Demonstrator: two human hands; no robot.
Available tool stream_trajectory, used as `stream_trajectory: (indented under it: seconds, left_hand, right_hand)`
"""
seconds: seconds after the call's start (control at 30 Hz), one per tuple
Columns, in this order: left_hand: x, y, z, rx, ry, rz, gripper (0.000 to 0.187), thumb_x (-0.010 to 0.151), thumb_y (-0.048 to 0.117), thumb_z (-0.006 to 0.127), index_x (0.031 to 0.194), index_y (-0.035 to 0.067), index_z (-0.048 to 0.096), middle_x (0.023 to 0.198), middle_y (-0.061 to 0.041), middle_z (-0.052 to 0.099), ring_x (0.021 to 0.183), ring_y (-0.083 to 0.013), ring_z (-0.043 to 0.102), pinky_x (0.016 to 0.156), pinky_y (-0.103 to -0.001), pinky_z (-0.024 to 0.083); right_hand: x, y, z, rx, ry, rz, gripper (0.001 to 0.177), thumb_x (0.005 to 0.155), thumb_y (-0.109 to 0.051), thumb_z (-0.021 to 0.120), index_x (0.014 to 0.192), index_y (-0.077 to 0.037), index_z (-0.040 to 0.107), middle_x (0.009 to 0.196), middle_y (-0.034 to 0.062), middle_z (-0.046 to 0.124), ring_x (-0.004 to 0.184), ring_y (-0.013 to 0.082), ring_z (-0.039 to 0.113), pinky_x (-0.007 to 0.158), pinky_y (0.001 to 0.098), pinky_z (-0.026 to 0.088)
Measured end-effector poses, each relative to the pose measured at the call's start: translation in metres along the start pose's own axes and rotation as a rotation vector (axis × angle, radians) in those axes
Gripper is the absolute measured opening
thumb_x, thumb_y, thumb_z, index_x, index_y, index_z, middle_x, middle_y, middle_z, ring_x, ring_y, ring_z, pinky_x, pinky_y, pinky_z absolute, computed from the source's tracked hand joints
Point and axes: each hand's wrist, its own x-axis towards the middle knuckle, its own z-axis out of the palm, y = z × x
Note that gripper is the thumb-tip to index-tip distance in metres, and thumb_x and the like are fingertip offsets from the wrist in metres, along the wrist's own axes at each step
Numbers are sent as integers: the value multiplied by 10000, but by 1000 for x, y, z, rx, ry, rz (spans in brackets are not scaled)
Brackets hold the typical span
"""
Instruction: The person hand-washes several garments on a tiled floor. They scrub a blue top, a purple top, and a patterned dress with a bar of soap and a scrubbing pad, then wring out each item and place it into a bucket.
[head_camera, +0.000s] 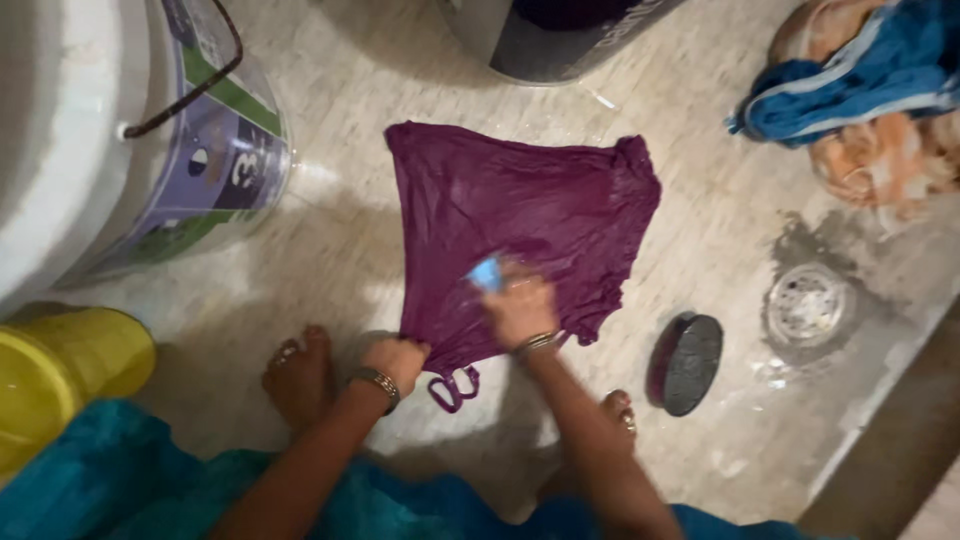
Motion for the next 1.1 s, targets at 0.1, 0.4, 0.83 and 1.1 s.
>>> stream_trajectory:
  seconds: [0.1,0.4,0.83,1.1]
  left_hand:
    - [-10,-5,1,14,-72,-38,254,902,70,538,1105,112,684,1043,-180,730,1008,-356,708,841,-489,568]
    - [6,-1,56,25,-68,-104,246,952,131,513,1021,90,745,1021,-173,746,952,-333,743,811,-466,596]
    - [-4,-5,100,30,-22,-99,212,936,119,530,972,73,733,927,-188,756,854,-337,756,731,-477,597]
    - [-7,-9,128,-11,71,-70,222,926,137,532,915,74,745,894,-203,747,806,-359,751,699,-495,602]
  right_hand:
    - [10,87,-2,-93,236,322,478,996,-284,506,1457,-405,543,1655,221,305,1343,487,440,1082,600,385]
    - [-10,-23,26,347,326,136,335,903,-211,569,1221,-127,632,1225,174,594,1135,383,570,1015,591,426]
    - [71,23,-66,-64,329,-100,728,964,-77,527,1602,-401,397,1650,212,302,1339,433,437,1063,589,397]
    - [20,-81,5,-109,-115,-855,317,951,-386,509,1202,-325,694,1299,105,652,1199,312,613,1046,570,437]
